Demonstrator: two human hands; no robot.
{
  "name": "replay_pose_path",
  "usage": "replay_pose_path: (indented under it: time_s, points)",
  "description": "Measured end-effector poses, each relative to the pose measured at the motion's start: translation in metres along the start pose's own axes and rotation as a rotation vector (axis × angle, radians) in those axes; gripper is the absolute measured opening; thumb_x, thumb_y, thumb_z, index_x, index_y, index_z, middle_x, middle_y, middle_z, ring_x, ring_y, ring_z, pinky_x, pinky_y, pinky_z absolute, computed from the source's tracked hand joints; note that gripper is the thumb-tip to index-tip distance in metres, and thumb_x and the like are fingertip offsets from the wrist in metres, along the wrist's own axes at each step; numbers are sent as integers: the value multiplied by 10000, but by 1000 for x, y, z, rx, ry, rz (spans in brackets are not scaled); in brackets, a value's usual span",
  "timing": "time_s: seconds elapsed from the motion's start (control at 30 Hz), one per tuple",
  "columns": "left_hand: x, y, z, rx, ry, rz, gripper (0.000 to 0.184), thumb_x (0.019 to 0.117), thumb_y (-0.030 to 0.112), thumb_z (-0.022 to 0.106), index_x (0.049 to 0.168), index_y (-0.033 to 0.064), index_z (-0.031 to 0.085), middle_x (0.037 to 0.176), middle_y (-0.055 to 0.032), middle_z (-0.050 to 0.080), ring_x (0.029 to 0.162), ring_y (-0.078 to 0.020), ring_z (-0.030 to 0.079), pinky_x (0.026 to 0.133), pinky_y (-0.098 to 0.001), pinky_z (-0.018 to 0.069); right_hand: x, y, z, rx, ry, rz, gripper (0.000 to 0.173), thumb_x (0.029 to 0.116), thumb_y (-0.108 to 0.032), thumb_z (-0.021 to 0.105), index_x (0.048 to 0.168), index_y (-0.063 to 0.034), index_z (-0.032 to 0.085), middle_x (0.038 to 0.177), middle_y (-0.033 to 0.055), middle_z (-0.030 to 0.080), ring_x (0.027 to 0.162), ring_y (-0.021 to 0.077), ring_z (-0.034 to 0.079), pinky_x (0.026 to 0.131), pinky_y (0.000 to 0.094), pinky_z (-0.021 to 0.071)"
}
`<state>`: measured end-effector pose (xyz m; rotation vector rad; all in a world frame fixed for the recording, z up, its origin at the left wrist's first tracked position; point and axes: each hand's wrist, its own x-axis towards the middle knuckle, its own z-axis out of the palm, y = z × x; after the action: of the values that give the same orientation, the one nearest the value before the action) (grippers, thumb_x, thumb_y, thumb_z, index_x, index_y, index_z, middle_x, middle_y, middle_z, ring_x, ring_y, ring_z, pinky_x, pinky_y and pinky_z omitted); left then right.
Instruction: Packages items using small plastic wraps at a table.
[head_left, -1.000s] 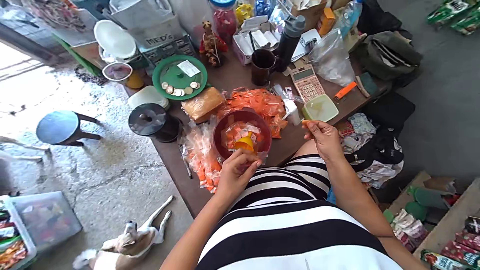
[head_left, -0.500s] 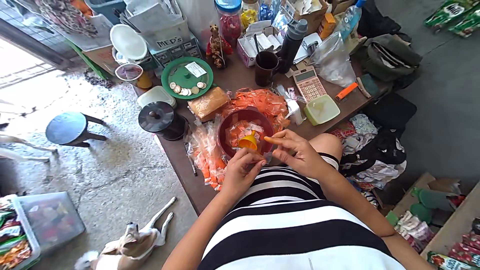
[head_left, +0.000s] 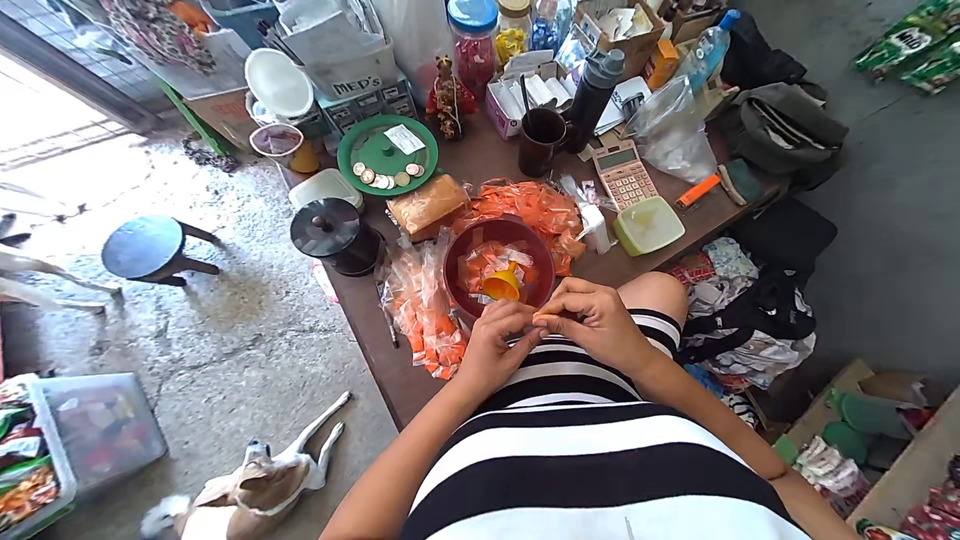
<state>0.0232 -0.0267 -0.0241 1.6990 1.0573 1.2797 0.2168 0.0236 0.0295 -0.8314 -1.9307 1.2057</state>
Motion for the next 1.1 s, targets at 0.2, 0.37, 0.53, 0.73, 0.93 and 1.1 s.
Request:
replay_pose_path:
  time_s: [0.2,0.37,0.53,0.73,0.93,1.1]
  points:
    - [1,1,1,-17,22,-12,165,967,167,692,926,31,776,981,-34,752,1010,-85,667,962,-278,502,-2,-2,-2,35,68,33,130,908,-126,761,937,0,777,880,11,665,711,-41,571,650,101,495]
    - [4,3,3,-5,34,-28,140,939,186,731,915,60,788,951,-9,759,989,-82,669,948,-285,499,-2,2,-2,54,144,79,249,942,-272,731,901,-27,745,847,-33,623,702,-52,530,623,105,450]
    - [3,0,1,-25,66,-80,132,941,188,732,941,72,797,959,4,768,980,-69,681,930,-275,520,-1,2,-18,27,119,134,353,1014,-311,618,1172,-17,732,1022,1,622,752,-35,545,636,114,473]
    - [6,-1,2,-54,107,-97,100,903,166,759,912,69,783,936,7,759,955,-61,676,905,-267,524,3,-2,-9,4,35,281,405,835,-379,834,1059,-54,740,918,-43,629,651,-62,483,558,92,399]
    - [5,-3,1,-70,118,-124,110,887,159,788,922,55,780,933,-3,756,954,-71,684,893,-253,546,7,-5,-7,34,21,259,147,930,-148,713,1022,-47,770,895,-21,658,683,-37,544,604,109,462]
    - [5,-5,0,-93,92,-109,186,1004,162,645,981,27,770,982,-22,745,962,-59,675,898,-249,541,7,-2,-13,18,30,202,162,959,-152,685,1043,-46,774,916,-21,644,677,-54,517,594,92,443]
